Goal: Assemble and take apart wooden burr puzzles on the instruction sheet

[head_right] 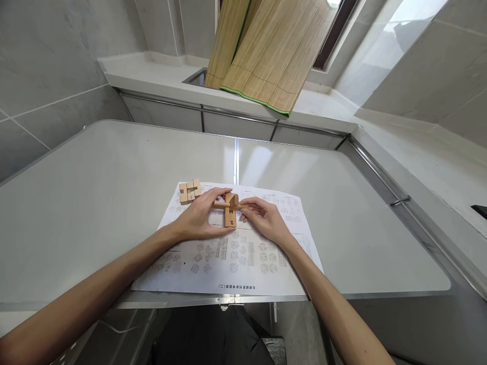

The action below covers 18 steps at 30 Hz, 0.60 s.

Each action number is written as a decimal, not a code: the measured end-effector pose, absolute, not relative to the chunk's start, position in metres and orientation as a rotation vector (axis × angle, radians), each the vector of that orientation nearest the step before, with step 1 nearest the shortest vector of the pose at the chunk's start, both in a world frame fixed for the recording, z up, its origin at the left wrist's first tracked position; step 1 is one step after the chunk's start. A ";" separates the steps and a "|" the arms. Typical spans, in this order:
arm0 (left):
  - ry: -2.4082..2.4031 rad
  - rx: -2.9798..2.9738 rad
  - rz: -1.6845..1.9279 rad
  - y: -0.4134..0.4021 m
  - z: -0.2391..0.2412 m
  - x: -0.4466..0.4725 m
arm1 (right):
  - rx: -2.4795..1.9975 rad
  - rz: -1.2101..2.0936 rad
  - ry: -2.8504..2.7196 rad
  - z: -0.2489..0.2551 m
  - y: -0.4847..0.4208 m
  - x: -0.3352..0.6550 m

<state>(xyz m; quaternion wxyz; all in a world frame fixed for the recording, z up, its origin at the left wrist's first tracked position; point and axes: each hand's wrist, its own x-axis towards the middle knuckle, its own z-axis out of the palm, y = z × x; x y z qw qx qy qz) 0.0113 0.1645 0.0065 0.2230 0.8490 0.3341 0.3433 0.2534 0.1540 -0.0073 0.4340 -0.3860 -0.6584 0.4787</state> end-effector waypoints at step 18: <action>0.880 2.348 0.883 0.166 0.011 0.007 | -0.976 1.122 -1.680 -0.004 0.151 0.254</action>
